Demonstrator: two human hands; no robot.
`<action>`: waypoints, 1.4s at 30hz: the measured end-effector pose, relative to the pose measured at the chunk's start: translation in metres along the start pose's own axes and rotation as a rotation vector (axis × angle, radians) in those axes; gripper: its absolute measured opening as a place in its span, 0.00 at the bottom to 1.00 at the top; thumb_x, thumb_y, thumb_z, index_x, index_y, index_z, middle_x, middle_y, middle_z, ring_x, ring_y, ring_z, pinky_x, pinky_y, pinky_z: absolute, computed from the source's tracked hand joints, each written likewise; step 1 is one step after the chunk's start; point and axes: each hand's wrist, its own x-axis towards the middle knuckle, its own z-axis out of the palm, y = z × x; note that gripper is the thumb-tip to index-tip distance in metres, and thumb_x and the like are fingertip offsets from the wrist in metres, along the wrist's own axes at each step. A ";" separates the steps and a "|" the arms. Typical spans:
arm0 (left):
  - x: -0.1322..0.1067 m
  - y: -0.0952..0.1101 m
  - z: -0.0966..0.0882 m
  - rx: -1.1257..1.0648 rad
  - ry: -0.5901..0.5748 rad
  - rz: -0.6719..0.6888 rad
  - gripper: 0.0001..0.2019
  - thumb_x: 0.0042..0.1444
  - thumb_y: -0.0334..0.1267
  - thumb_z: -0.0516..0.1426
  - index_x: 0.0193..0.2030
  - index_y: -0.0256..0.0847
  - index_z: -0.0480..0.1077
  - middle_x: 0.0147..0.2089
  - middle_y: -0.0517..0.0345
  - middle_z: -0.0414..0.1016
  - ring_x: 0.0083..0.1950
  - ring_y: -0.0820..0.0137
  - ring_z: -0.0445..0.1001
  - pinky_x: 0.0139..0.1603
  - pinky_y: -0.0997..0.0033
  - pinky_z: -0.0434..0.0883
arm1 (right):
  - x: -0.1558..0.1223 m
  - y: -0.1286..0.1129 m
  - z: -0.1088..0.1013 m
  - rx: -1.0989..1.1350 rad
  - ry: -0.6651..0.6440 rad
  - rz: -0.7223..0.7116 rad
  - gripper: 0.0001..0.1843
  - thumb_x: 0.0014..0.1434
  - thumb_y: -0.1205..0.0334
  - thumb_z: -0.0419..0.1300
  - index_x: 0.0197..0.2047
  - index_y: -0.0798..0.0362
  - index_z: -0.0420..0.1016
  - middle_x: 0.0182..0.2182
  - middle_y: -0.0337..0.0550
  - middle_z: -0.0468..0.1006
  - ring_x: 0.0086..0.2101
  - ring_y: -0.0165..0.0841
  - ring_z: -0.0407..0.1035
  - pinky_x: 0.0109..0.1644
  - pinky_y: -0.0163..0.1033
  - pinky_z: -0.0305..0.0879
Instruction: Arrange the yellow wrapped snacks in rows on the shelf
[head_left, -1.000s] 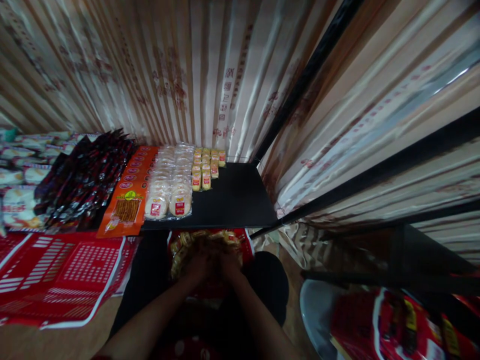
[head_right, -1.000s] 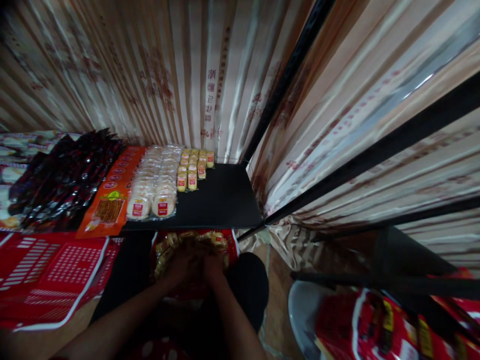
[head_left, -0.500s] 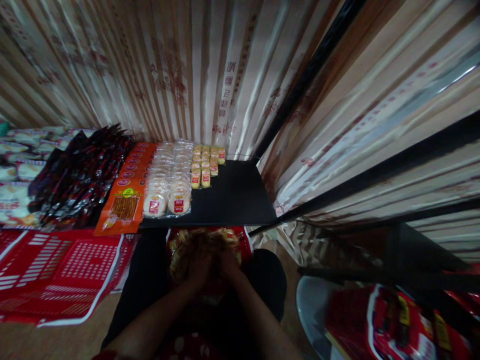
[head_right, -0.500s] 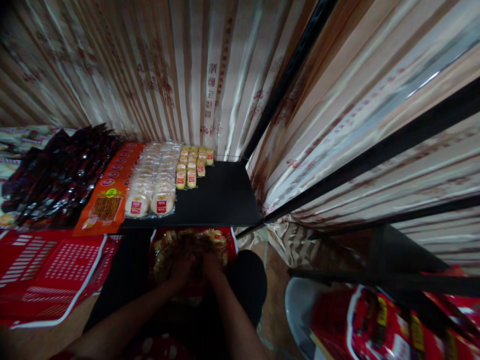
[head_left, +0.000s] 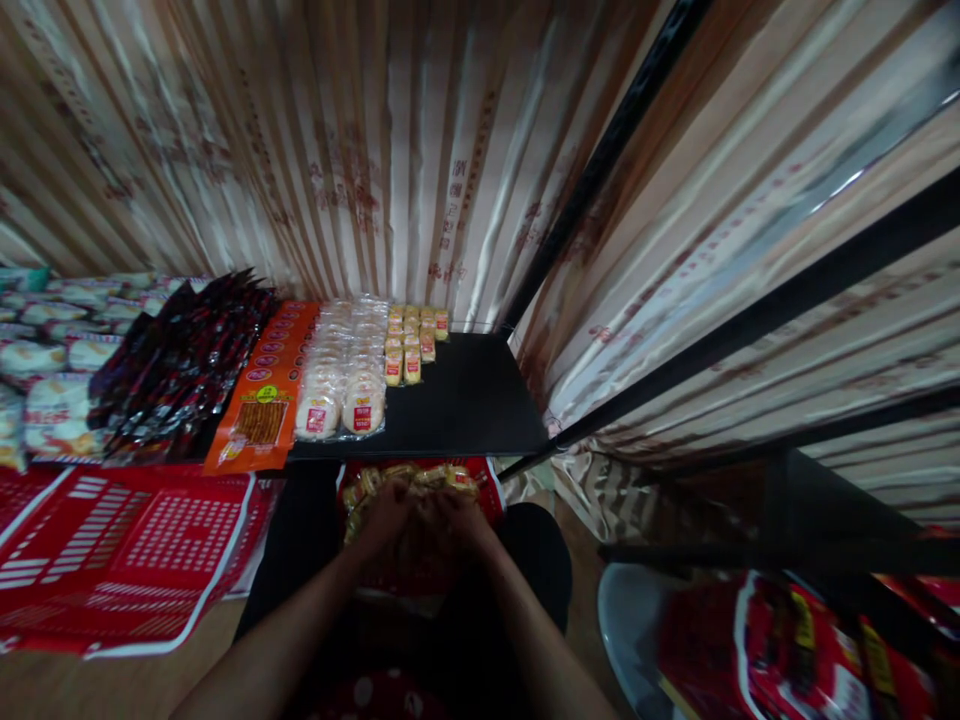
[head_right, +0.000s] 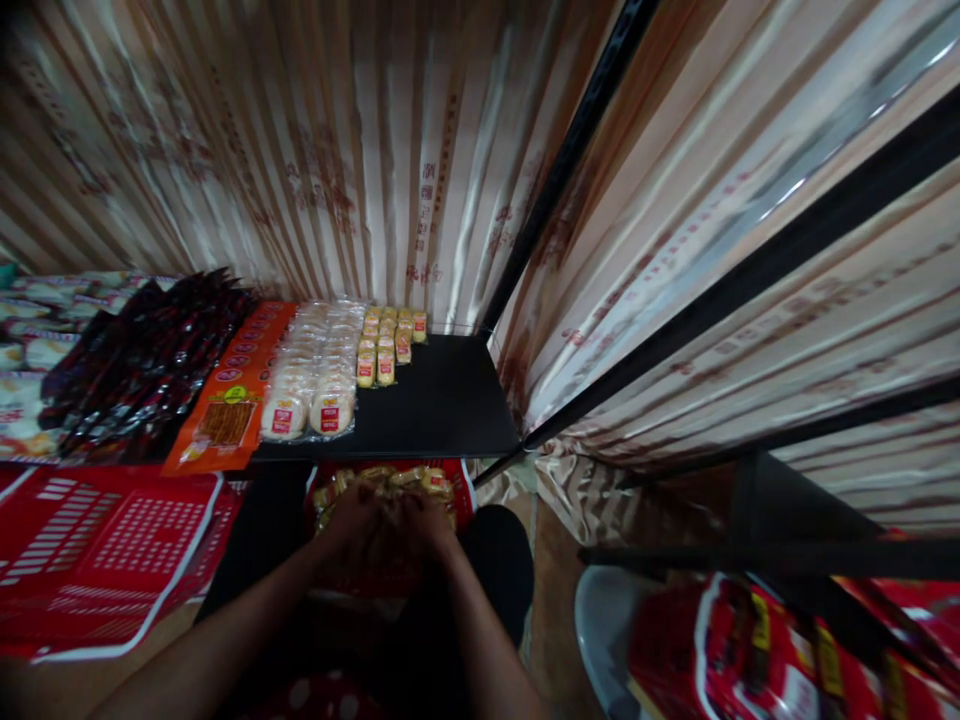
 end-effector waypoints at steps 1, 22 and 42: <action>0.001 0.004 -0.002 -0.054 0.029 0.025 0.03 0.48 0.31 0.53 0.31 0.40 0.63 0.32 0.60 0.70 0.37 0.72 0.70 0.41 0.72 0.66 | -0.001 -0.002 -0.004 0.096 -0.003 -0.002 0.15 0.57 0.56 0.50 0.40 0.51 0.75 0.38 0.43 0.78 0.41 0.35 0.70 0.45 0.40 0.64; -0.011 0.076 -0.010 -0.719 -0.127 -0.190 0.08 0.49 0.37 0.52 0.34 0.39 0.69 0.27 0.61 0.73 0.21 0.76 0.68 0.22 0.78 0.61 | -0.015 -0.066 -0.070 0.779 -0.018 -0.057 0.24 0.46 0.58 0.63 0.49 0.50 0.70 0.31 0.37 0.77 0.30 0.27 0.68 0.36 0.32 0.62; 0.004 0.105 -0.029 -0.756 -0.286 -0.138 0.19 0.42 0.52 0.60 0.33 0.37 0.67 0.24 0.63 0.67 0.25 0.76 0.68 0.25 0.77 0.61 | 0.007 -0.081 -0.070 0.999 0.178 0.014 0.27 0.40 0.52 0.66 0.44 0.50 0.69 0.28 0.36 0.73 0.26 0.26 0.68 0.29 0.30 0.63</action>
